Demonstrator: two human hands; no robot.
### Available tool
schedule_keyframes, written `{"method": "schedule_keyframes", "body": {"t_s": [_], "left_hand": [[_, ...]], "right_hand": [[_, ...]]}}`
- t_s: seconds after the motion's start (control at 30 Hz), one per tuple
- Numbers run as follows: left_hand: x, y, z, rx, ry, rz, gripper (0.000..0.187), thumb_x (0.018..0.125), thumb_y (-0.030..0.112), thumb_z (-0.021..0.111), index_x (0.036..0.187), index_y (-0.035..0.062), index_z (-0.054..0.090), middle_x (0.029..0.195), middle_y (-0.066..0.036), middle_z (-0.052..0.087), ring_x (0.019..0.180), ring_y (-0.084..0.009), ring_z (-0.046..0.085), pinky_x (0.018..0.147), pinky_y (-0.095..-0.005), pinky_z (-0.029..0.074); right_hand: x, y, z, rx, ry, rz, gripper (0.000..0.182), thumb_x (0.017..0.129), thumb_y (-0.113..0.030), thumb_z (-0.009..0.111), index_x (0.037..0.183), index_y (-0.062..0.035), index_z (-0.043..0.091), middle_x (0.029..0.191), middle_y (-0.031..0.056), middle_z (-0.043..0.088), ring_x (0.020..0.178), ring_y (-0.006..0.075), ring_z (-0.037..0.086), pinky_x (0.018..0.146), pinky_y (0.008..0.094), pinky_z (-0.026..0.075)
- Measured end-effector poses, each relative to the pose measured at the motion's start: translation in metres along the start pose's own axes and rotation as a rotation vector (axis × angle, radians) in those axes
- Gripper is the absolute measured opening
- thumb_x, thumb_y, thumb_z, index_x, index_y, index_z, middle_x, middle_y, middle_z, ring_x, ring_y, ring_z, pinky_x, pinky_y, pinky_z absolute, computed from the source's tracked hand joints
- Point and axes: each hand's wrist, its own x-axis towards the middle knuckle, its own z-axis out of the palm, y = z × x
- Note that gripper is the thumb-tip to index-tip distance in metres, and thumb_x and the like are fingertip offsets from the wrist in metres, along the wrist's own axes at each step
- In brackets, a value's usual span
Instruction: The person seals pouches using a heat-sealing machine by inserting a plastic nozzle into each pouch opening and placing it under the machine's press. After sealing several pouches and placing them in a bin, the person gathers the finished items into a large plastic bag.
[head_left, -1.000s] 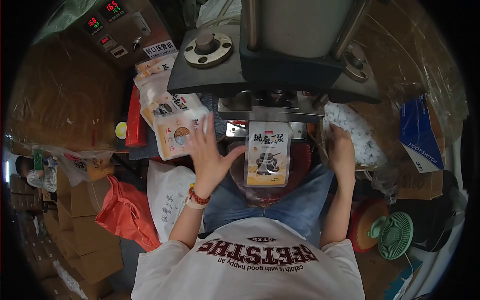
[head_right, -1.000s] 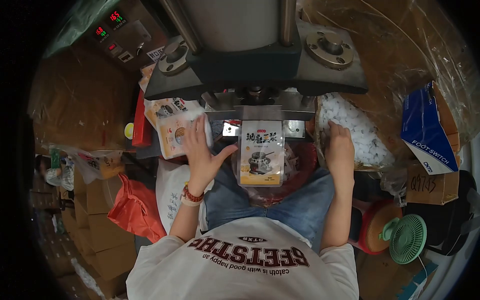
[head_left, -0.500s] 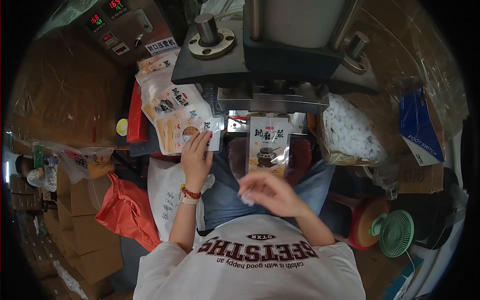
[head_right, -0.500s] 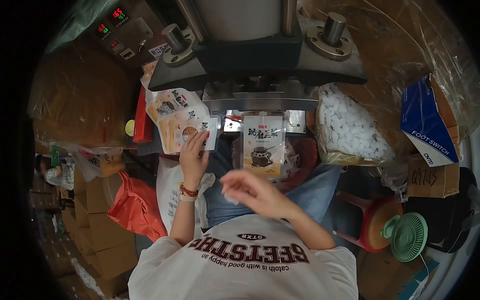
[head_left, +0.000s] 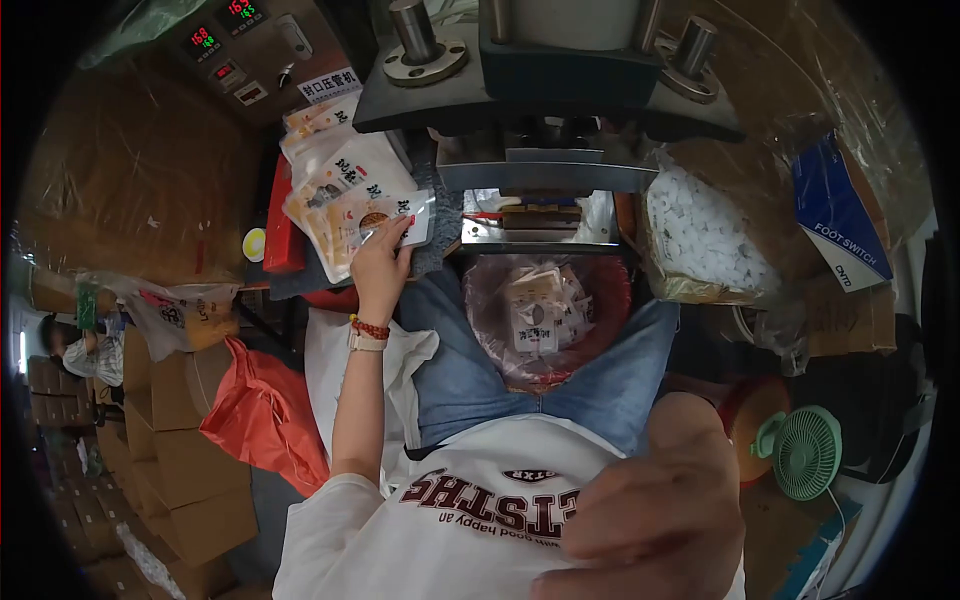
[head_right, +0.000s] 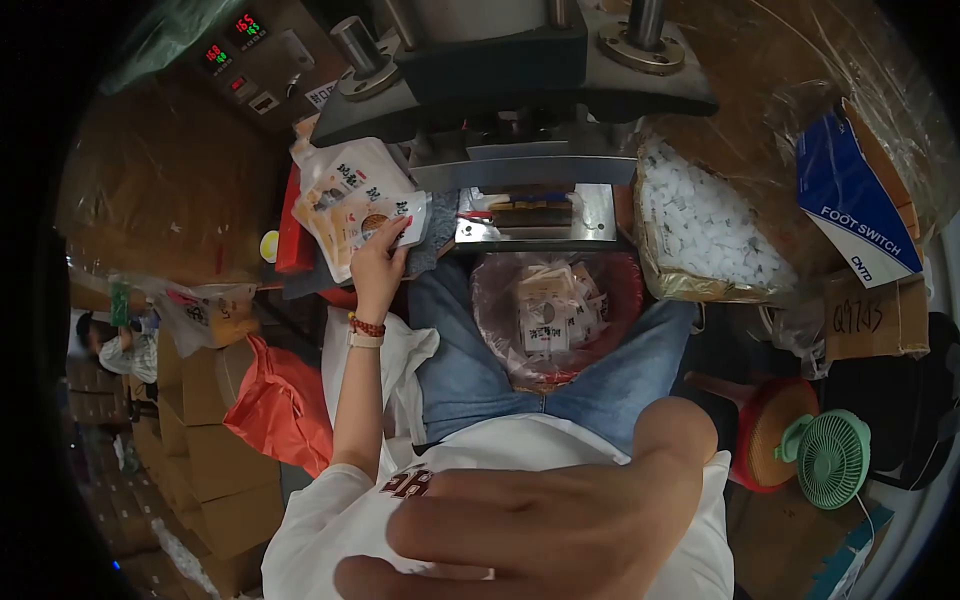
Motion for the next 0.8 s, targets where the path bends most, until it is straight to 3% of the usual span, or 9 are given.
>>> {"method": "schedule_keyframes", "body": {"t_s": [0.2,0.33,0.37,0.43,0.5,0.53,0.67,0.73,0.8], "left_hand": [[-0.018,0.02,0.001,0.038,0.072,0.081,0.042,0.078,0.007,0.064,0.119,0.0101,0.061,0.116,-0.009,0.064,0.107,-0.0294,0.061,0.09,-0.0371,0.05],[-0.034,0.027,-0.012,-0.087,-0.033,0.1,0.045,0.077,0.004,0.064,0.121,0.0099,0.059,0.121,-0.009,0.061,0.113,-0.0301,0.057,0.094,-0.0382,0.048],[-0.036,0.025,-0.011,-0.075,-0.054,0.146,0.047,0.075,0.003,0.064,0.121,0.01,0.059,0.122,-0.009,0.06,0.113,-0.0299,0.057,0.094,-0.0382,0.048],[-0.038,0.025,-0.012,-0.074,-0.042,0.207,0.048,0.071,-0.001,0.063,0.118,0.0091,0.061,0.117,-0.009,0.063,0.109,-0.0298,0.06,0.091,-0.0381,0.049],[-0.032,0.023,-0.011,-0.138,-0.035,0.132,0.045,0.071,-0.003,0.062,0.114,0.0083,0.063,0.112,-0.009,0.065,0.106,-0.0297,0.062,0.09,-0.0372,0.05],[-0.037,0.025,-0.011,-0.207,-0.045,0.041,0.042,0.07,-0.005,0.061,0.111,0.0075,0.065,0.108,-0.009,0.067,0.102,-0.0297,0.064,0.088,-0.0364,0.051],[-0.035,0.061,-0.04,-0.36,0.028,-0.022,0.037,0.07,-0.007,0.058,0.103,0.0058,0.068,0.1,-0.009,0.069,0.097,-0.0294,0.066,0.084,-0.0348,0.052],[-0.044,0.079,-0.047,-0.473,0.077,0.003,0.038,0.068,-0.009,0.056,0.101,0.005,0.068,0.101,-0.01,0.069,0.097,-0.0283,0.066,0.084,-0.0343,0.051],[-0.046,0.094,-0.056,-0.452,0.092,0.064,0.039,0.066,-0.009,0.056,0.1,0.0047,0.068,0.1,-0.01,0.07,0.098,-0.0275,0.066,0.083,-0.0348,0.051]], "right_hand": [[-0.022,-0.018,-0.001,-0.051,0.166,0.094,0.03,0.092,-0.001,0.051,0.122,0.0029,0.051,0.093,0.0116,0.056,0.082,0.0194,0.055,0.072,0.0296,0.045],[-0.082,0.068,0.04,0.055,0.177,0.781,0.031,0.099,-0.011,0.044,0.129,-0.0024,0.047,0.097,0.0074,0.057,0.089,0.0144,0.054,0.083,0.0271,0.043],[-0.1,0.081,0.047,0.061,0.17,0.781,0.031,0.099,-0.011,0.044,0.129,-0.0024,0.047,0.097,0.0074,0.057,0.089,0.0144,0.054,0.083,0.0271,0.043],[-0.131,0.095,0.06,0.229,0.022,1.189,0.032,0.1,-0.018,0.044,0.131,-0.0067,0.046,0.1,0.0072,0.058,0.094,0.0145,0.054,0.086,0.027,0.042],[-0.135,0.098,0.063,0.211,-0.196,1.119,0.034,0.1,-0.023,0.045,0.131,-0.0098,0.047,0.103,0.0077,0.059,0.097,0.0158,0.055,0.088,0.0279,0.042],[-0.136,0.095,0.062,0.243,-0.231,1.15,0.034,0.099,-0.023,0.048,0.13,-0.0087,0.047,0.104,0.0087,0.06,0.099,0.0172,0.057,0.087,0.0293,0.043],[-0.123,0.086,0.047,0.233,-0.331,1.15,0.033,0.097,-0.02,0.052,0.128,-0.0073,0.049,0.107,0.0093,0.061,0.099,0.0176,0.059,0.086,0.0304,0.046],[-0.11,0.087,0.031,-0.026,-0.159,0.883,0.033,0.093,-0.013,0.06,0.123,-0.0037,0.052,0.11,0.0089,0.063,0.096,0.0177,0.062,0.082,0.0296,0.048],[-0.074,0.072,0.013,-0.2,0.306,0.731,0.027,0.088,-0.005,0.064,0.114,-0.0001,0.058,0.109,0.0093,0.065,0.089,0.0175,0.064,0.079,0.0289,0.05]]}}
